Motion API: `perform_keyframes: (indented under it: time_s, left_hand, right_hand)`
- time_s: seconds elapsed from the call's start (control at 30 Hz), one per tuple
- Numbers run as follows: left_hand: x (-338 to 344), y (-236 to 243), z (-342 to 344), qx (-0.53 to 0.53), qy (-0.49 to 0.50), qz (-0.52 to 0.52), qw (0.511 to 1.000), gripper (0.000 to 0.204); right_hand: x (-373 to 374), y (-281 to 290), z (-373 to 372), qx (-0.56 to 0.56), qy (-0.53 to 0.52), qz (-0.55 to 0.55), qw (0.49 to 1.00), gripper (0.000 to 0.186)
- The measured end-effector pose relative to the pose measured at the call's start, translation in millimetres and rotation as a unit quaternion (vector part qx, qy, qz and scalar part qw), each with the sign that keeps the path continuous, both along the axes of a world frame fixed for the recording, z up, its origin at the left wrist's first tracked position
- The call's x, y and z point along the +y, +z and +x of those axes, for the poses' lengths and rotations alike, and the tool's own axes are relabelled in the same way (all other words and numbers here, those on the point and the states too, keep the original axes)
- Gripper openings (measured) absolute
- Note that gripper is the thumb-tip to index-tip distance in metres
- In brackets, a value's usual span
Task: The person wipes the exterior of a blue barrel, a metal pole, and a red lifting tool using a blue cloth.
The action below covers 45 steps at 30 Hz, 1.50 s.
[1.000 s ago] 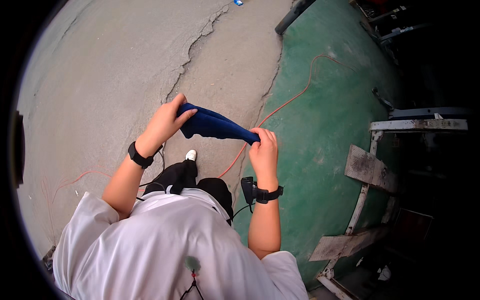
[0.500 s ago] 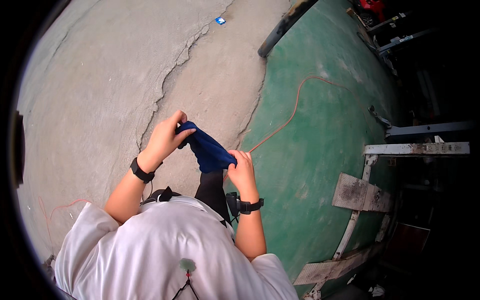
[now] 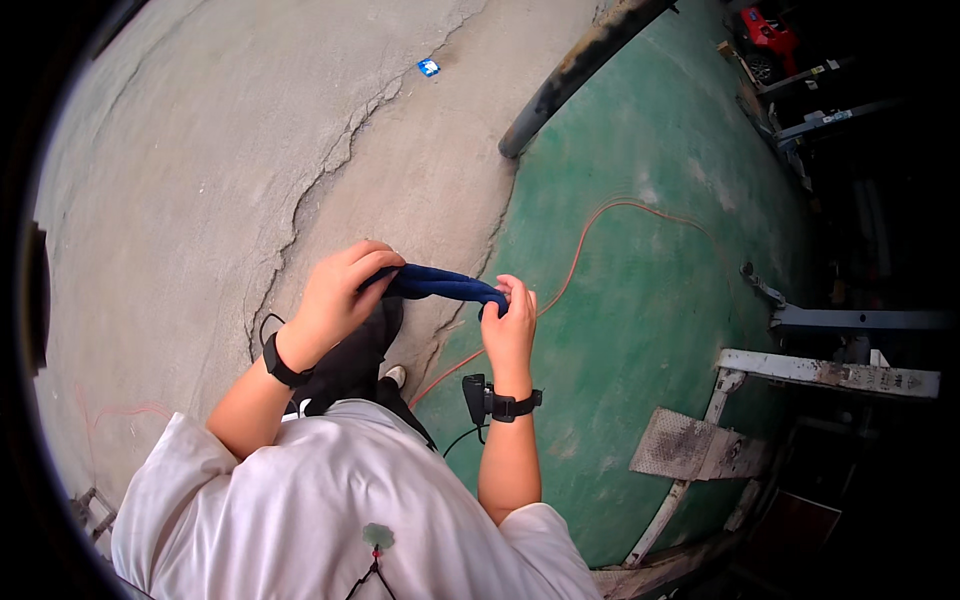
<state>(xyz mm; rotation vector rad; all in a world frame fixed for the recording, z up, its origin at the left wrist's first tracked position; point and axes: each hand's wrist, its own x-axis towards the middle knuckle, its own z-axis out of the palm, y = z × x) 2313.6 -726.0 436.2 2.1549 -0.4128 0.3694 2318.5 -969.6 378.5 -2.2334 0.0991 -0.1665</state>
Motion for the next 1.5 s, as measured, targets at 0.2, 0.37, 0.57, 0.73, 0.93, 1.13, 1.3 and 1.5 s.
perform_keyframes:
  time_s: [0.2, 0.37, 0.57, 0.73, 0.93, 1.13, 1.3, 1.5]
  left_hand:
    - [-7, -18, 139, 0.093, 0.024, 0.024, 0.995, 0.019]
    - [-26, 15, 231, 0.083, -0.056, -0.071, 0.992, 0.023]
    - [-59, 41, 332, -0.040, -0.047, -0.069, 0.996, 0.020]
    - [-66, 36, 397, -0.031, -0.057, -0.037, 0.997, 0.011]
    - [-109, 37, 466, -0.060, -0.034, -0.122, 0.990, 0.015]
    - [-162, 74, 544, -0.165, 0.073, -0.156, 0.971, 0.016]
    - [-191, 183, 629, -0.379, 0.093, -0.194, 0.900, 0.016]
    - [-217, 278, 742, -0.482, 0.219, 0.036, 0.847, 0.053]
  right_hand:
    - [-29, -4, 126, -0.077, 0.110, -0.186, 0.973, 0.029]
    - [-47, 18, 204, -0.076, 0.106, -0.179, 0.975, 0.021]
    - [-54, 39, 290, -0.093, 0.025, -0.137, 0.986, 0.022]
    - [-65, 7, 361, 0.058, 0.046, 0.045, 0.996, 0.018]
    - [-106, 9, 459, -0.021, 0.018, 0.132, 0.991, 0.017]
    - [-152, 86, 572, -0.299, -0.057, 0.053, 0.951, 0.018]
    - [-161, 237, 683, -0.595, 0.023, 0.110, 0.796, 0.027]
    - [-117, 377, 796, -0.605, 0.096, 0.147, 0.777, 0.059]
